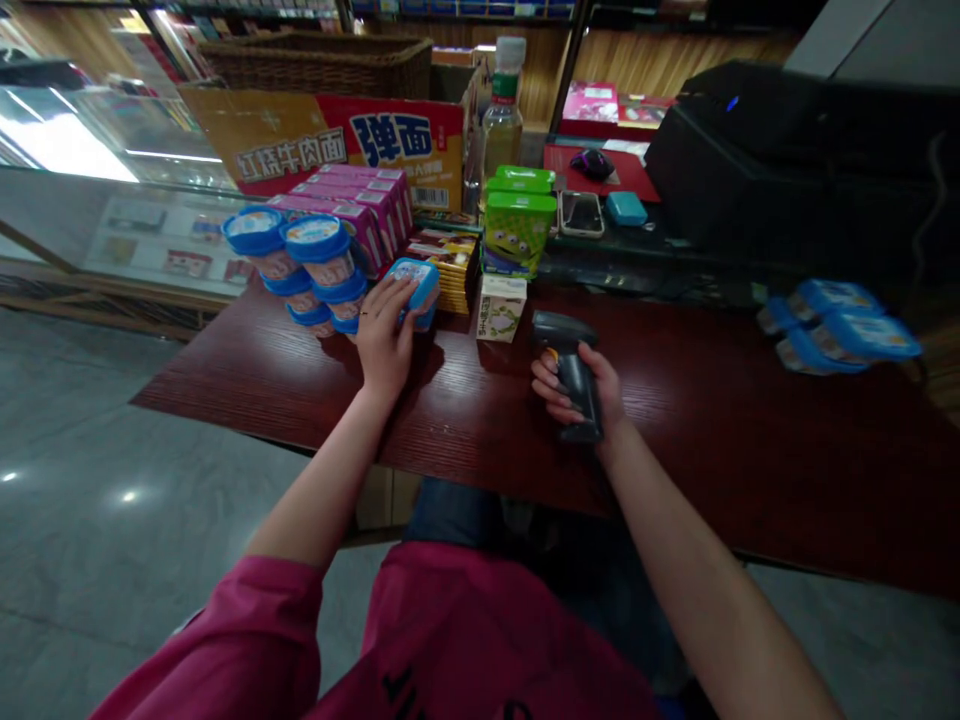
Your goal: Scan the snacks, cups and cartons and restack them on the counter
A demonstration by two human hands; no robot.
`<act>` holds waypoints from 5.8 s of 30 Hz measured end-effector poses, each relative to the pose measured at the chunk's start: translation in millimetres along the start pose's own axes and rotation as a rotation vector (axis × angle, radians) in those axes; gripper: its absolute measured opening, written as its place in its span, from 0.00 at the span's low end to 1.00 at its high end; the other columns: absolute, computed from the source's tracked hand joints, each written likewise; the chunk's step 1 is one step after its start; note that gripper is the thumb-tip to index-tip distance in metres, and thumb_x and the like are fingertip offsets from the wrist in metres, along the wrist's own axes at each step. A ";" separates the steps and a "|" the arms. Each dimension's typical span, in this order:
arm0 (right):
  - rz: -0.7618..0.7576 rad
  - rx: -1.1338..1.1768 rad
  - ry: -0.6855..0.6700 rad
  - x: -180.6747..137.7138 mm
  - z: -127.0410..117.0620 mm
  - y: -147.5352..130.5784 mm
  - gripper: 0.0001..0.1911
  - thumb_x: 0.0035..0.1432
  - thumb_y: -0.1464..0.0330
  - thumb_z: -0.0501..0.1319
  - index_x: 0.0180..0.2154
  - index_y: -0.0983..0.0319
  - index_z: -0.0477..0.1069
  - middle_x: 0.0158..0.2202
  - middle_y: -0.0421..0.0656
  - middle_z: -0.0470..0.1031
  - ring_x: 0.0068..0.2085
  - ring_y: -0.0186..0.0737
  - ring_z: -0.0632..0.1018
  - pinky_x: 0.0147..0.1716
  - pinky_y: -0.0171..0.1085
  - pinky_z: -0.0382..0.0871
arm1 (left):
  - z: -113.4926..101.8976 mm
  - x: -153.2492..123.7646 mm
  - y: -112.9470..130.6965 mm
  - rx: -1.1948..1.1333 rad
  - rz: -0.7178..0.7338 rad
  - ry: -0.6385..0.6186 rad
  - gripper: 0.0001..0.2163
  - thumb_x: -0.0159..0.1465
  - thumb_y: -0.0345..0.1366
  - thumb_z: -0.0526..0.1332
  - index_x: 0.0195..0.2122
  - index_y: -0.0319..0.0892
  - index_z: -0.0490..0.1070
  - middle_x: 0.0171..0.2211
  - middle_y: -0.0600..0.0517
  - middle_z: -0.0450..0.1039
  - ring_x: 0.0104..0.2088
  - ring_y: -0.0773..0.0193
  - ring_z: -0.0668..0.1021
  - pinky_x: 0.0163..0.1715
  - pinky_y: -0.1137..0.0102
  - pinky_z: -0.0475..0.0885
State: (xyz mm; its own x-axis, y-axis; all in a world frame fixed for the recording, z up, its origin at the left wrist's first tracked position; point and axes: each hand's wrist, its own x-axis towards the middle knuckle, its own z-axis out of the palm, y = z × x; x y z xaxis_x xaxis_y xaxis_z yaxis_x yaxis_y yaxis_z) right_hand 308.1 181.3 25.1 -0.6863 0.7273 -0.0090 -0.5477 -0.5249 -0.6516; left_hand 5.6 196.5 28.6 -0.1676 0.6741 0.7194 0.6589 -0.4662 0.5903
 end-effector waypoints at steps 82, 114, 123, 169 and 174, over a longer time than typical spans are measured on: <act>-0.896 0.291 -0.127 -237.3 -157.5 -161.3 0.17 0.68 0.55 0.59 0.36 0.57 0.54 0.31 0.36 0.63 0.23 0.29 0.62 0.10 0.20 0.62 | 459.0 60.6 322.4 0.009 0.659 -0.685 0.20 0.69 0.27 0.60 0.62 0.41 0.72 0.62 0.44 0.74 0.63 0.49 0.72 0.62 0.57 0.71; -0.549 0.104 0.158 -197.2 -125.6 -131.5 0.23 0.60 0.53 0.66 0.33 0.57 0.54 0.27 0.34 0.59 0.20 0.27 0.53 0.05 0.20 0.45 | 159.5 -31.1 110.1 -0.043 0.749 -0.449 0.20 0.67 0.27 0.58 0.58 0.50 0.72 0.51 0.49 0.81 0.54 0.56 0.81 0.57 0.59 0.74; -0.198 -0.024 0.147 -92.0 -64.5 -70.8 0.22 0.59 0.51 0.66 0.33 0.57 0.57 0.27 0.35 0.57 0.21 0.29 0.52 0.05 0.23 0.42 | 39.2 -15.3 32.0 0.208 0.353 -0.088 0.15 0.68 0.32 0.58 0.56 0.45 0.69 0.54 0.44 0.76 0.60 0.53 0.74 0.65 0.52 0.66; 0.187 -0.118 -0.067 14.6 3.4 16.2 0.24 0.68 0.47 0.57 0.36 0.62 0.66 0.26 0.38 0.67 0.20 0.29 0.61 0.11 0.26 0.53 | 9.0 -17.1 18.8 -1.169 -1.032 -0.278 0.11 0.61 0.32 0.63 0.45 0.40 0.77 0.45 0.46 0.83 0.54 0.49 0.81 0.58 0.51 0.77; 0.184 -0.111 -0.059 9.2 1.0 14.6 0.23 0.68 0.48 0.56 0.36 0.63 0.68 0.26 0.39 0.67 0.20 0.29 0.61 0.11 0.26 0.53 | 7.3 -18.0 22.0 -1.001 -0.980 -0.280 0.10 0.60 0.35 0.66 0.43 0.42 0.78 0.45 0.47 0.83 0.53 0.49 0.82 0.54 0.52 0.79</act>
State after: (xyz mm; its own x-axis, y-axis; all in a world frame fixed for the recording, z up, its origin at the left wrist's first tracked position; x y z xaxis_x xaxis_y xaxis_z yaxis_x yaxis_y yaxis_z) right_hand 293.3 179.9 16.2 -0.7984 0.5948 -0.0934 -0.3565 -0.5920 -0.7227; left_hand 28.4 178.4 25.9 -0.0193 0.9888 -0.1481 -0.4424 0.1244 0.8882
